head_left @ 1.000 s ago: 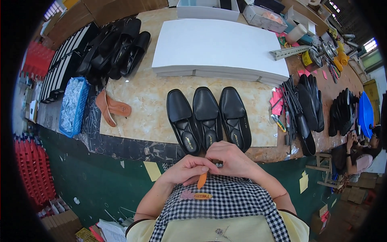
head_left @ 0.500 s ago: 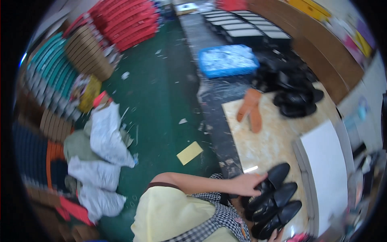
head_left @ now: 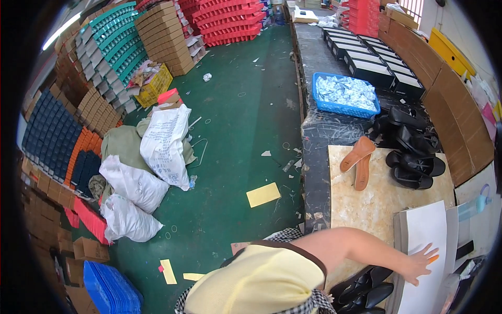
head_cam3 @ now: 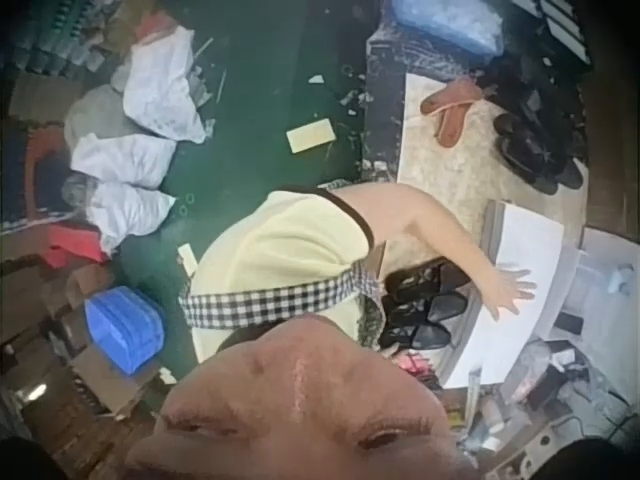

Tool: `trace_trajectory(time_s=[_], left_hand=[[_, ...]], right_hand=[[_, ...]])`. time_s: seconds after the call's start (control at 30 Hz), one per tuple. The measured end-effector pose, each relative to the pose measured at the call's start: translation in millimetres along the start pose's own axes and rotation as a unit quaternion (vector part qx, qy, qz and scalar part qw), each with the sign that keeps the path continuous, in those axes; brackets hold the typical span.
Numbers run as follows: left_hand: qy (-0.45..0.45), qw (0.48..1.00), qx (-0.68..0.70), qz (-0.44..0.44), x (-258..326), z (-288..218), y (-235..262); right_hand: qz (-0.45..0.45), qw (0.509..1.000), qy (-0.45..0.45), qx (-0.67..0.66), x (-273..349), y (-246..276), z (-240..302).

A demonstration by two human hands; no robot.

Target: Inspect, clean, and mark black leather loafers at a factory workbench.

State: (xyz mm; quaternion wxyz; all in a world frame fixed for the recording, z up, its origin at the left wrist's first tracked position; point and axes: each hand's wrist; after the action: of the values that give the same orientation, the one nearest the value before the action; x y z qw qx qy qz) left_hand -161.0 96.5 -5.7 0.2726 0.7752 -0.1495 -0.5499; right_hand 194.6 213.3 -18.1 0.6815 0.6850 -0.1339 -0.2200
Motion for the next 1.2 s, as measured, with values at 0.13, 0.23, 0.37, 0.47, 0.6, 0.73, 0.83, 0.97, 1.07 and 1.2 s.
trace_trajectory(time_s=[0.13, 0.23, 0.37, 0.47, 0.6, 0.73, 0.83, 0.97, 1.07, 1.2], left_hand=[[0.119, 0.976, 0.013, 0.183, -19, 24, -14], [0.157, 0.953, -0.047, 0.253, -1, 29, -28], [0.139, 0.959, -0.05, 0.242, -12, -7, -38], [0.145, 0.977, -0.007, 0.155, 0, -3, -15], [-0.13, 0.926, 0.304, 0.179, 30, -172, 21], [-0.25, 0.842, 0.473, 0.068, 52, -198, 141], [-0.01, 0.834, 0.533, 0.14, 61, -170, 136], [0.027, 0.891, 0.446, 0.078, 140, -149, 109], [0.118, 0.886, 0.443, 0.072, 74, -155, 103], [0.022, 0.779, 0.572, 0.257, 67, -216, 91]], right_hand=[[0.091, 0.992, -0.035, -0.08, -9, 6, -2], [0.147, 0.975, -0.09, -0.14, -4, 22, 1], [0.186, 0.934, -0.216, -0.216, 15, 51, 34], [0.035, 0.843, -0.119, -0.523, 4, 53, 38], [0.044, 0.619, -0.114, -0.776, -18, 12, 81], [0.26, 0.572, -0.064, -0.776, 12, 26, 140], [0.295, 0.518, -0.095, -0.797, 29, 34, 122], [0.256, 0.544, -0.088, -0.794, 53, 37, 83], [-0.097, 0.735, -0.129, -0.659, 92, 54, 67], [-0.131, 0.918, -0.131, -0.352, 95, 75, 137]])
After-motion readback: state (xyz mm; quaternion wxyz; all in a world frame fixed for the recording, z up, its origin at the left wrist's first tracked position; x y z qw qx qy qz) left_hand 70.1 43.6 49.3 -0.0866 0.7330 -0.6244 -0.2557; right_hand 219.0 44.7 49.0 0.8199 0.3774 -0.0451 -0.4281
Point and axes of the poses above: each hand's wrist, its own x-axis away from the middle knuckle, its own y-axis out of the back of the hand, z = x × y, and after that the axes turned 12 degrees about -y, right-handed
